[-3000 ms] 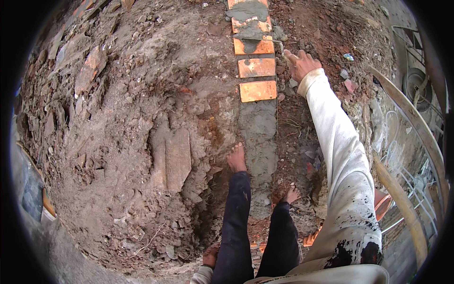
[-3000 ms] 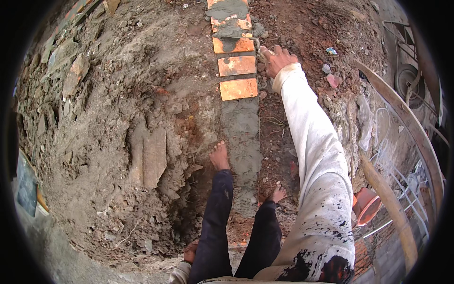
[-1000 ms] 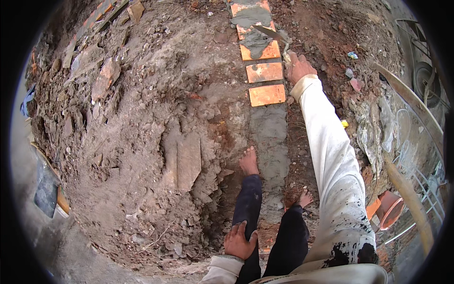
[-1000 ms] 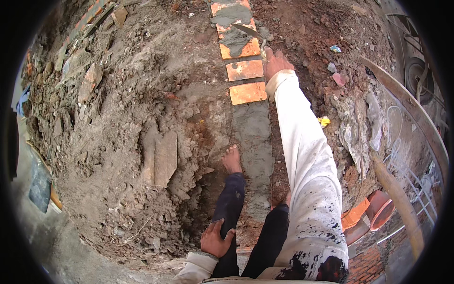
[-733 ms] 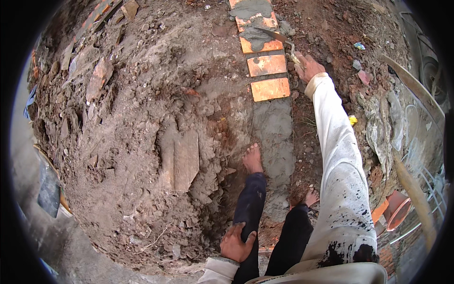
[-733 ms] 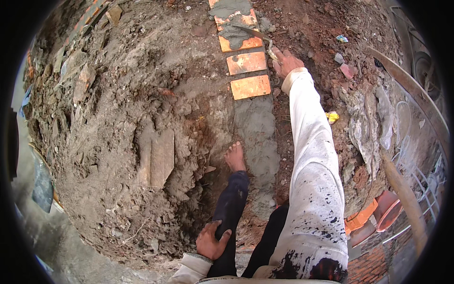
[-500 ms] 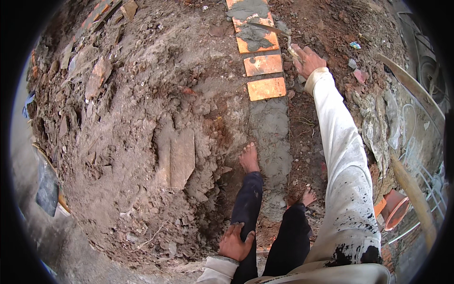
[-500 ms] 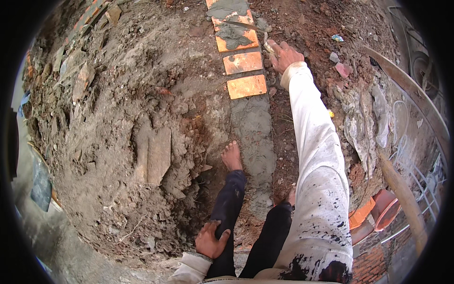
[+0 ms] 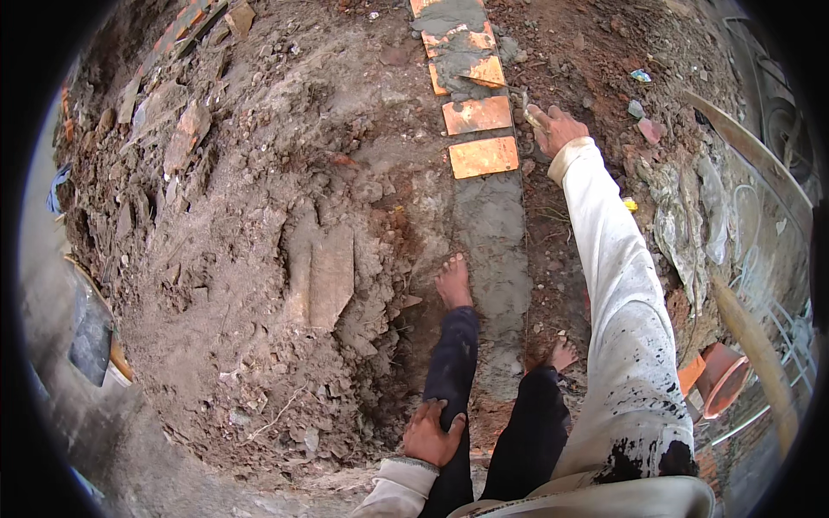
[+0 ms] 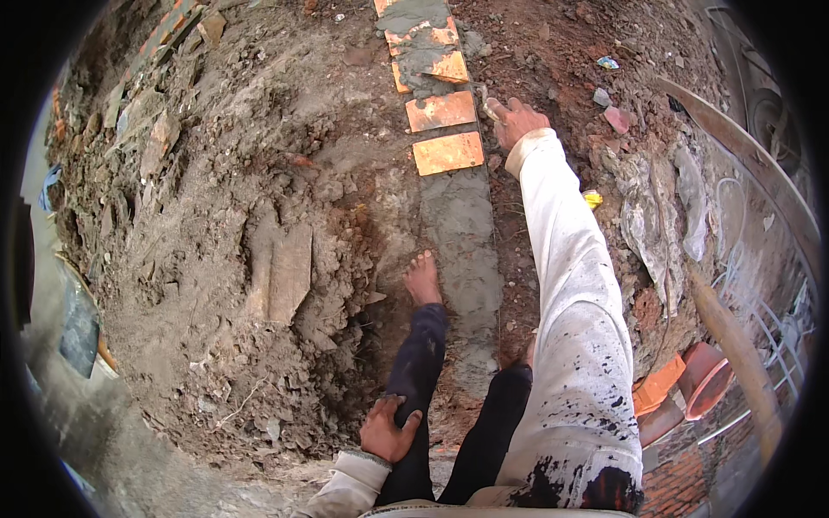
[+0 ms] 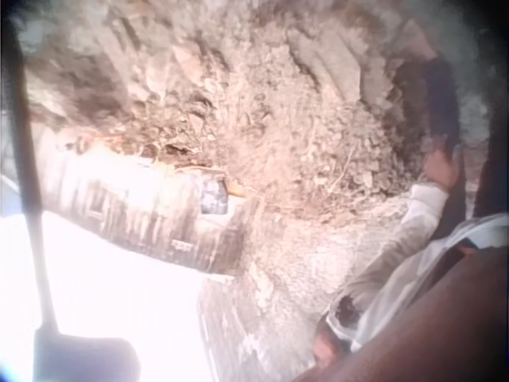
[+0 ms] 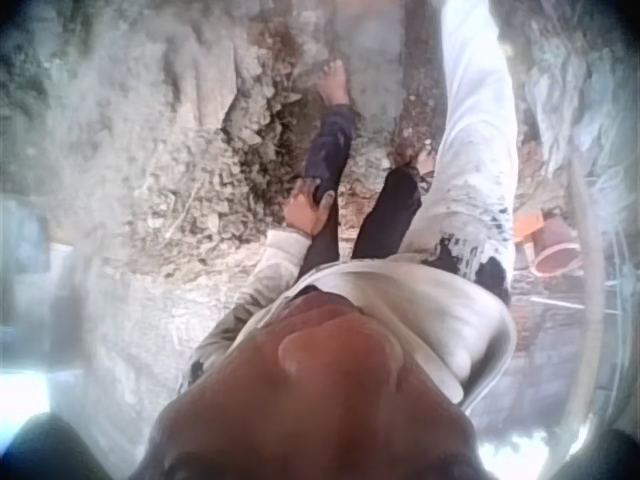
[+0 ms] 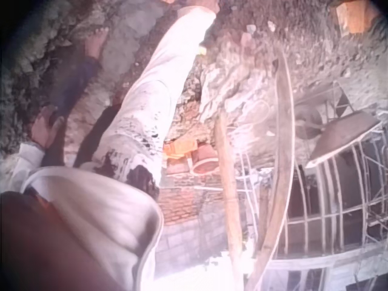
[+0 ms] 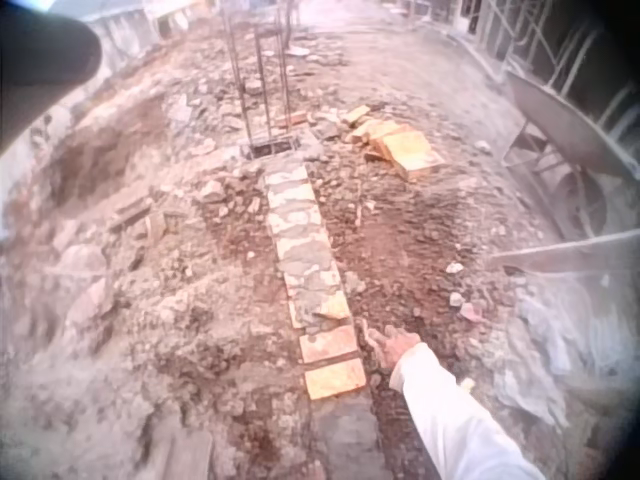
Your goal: The person scoops cement from a bucket using a trowel and spreads it into a trench. They then place bricks into the trench and tap them into place with the trowel.
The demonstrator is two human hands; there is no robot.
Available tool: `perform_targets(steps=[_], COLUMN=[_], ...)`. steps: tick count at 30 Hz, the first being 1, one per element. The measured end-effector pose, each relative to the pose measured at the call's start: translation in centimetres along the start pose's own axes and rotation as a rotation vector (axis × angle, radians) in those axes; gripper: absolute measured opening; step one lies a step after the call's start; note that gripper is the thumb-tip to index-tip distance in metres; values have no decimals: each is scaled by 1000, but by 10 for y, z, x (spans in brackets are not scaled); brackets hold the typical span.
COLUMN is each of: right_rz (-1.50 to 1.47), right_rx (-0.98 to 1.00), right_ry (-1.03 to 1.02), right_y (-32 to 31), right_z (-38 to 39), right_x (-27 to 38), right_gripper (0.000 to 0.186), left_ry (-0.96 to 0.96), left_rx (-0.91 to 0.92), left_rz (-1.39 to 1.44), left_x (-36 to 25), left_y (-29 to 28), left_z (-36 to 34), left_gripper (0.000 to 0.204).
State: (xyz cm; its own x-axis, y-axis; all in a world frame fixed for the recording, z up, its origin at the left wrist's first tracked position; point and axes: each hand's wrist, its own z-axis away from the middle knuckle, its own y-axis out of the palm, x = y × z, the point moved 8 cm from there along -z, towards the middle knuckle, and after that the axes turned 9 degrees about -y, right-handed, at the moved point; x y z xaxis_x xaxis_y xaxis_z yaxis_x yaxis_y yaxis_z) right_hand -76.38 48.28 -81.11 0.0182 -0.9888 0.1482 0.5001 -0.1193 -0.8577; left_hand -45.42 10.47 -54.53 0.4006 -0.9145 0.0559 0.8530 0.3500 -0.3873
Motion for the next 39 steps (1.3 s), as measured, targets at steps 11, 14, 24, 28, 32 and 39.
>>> perform_targets(steps=[11, 14, 24, 28, 32, 39], right_rz=[148, 103, 151, 209, 147, 11], right_rx=[56, 97, 47, 167, 76, 44], right_ry=[-89, -108, -92, 46, 42, 81], right_y=[-22, -28, -35, -29, -51, -52], right_z=[-7, 10, 22, 9, 20, 37], right_x=[37, 35, 45, 24, 38, 43], right_gripper=[56, 59, 54, 51, 52, 50], left_ry=[24, 26, 1, 2, 39, 51], left_rx=[-50, -65, -40, -26, -59, -53], left_rz=[9, 19, 26, 16, 45, 28], left_x=[4, 10, 14, 10, 15, 13], left_y=[8, 11, 11, 11, 11, 9], left_z=[3, 4, 6, 5, 2, 1], left_gripper=[47, 47, 48, 48, 47, 46])
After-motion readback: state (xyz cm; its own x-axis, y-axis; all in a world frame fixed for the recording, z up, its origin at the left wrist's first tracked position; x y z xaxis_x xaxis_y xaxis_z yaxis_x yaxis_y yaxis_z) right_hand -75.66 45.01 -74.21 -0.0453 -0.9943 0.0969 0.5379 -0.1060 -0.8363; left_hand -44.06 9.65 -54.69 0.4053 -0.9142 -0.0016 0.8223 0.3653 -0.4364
